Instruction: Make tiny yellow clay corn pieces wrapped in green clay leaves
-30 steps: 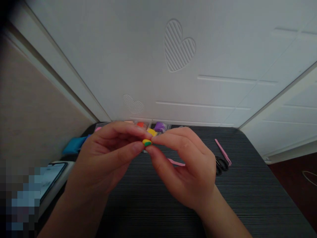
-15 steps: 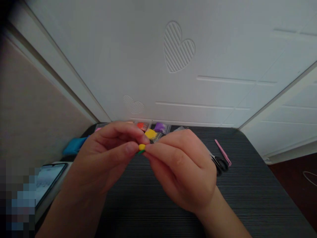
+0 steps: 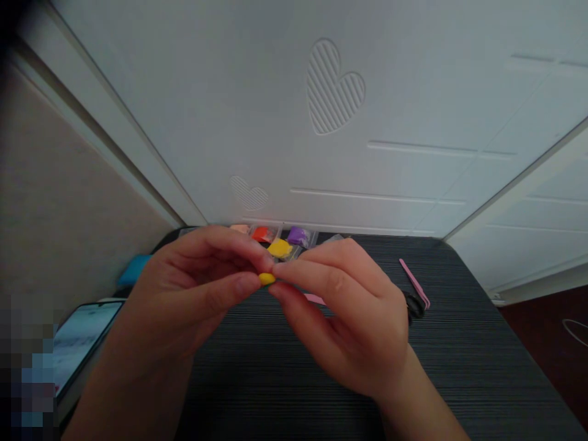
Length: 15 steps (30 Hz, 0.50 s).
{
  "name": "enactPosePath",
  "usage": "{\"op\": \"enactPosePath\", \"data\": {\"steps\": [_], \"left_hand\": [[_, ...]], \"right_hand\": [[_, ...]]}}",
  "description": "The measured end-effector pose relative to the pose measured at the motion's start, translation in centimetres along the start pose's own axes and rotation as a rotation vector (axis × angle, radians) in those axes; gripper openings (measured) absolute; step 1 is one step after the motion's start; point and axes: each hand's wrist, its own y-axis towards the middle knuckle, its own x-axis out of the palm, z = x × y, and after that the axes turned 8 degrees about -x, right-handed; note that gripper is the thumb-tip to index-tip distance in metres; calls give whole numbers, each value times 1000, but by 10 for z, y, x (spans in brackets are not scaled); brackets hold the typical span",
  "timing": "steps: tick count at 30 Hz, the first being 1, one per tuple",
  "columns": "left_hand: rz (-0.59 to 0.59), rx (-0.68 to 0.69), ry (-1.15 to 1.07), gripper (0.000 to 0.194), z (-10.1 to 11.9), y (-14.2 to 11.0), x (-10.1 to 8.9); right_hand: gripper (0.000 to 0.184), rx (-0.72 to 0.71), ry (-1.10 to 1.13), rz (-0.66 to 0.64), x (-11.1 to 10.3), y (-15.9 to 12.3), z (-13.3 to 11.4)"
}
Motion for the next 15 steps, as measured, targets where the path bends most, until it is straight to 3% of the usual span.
{"op": "enactPosePath", "data": {"steps": [15], "left_hand": [[38, 9, 20, 17, -3, 1, 0]], "right_hand": [[31, -58, -58, -61, -3, -2, 2]]}}
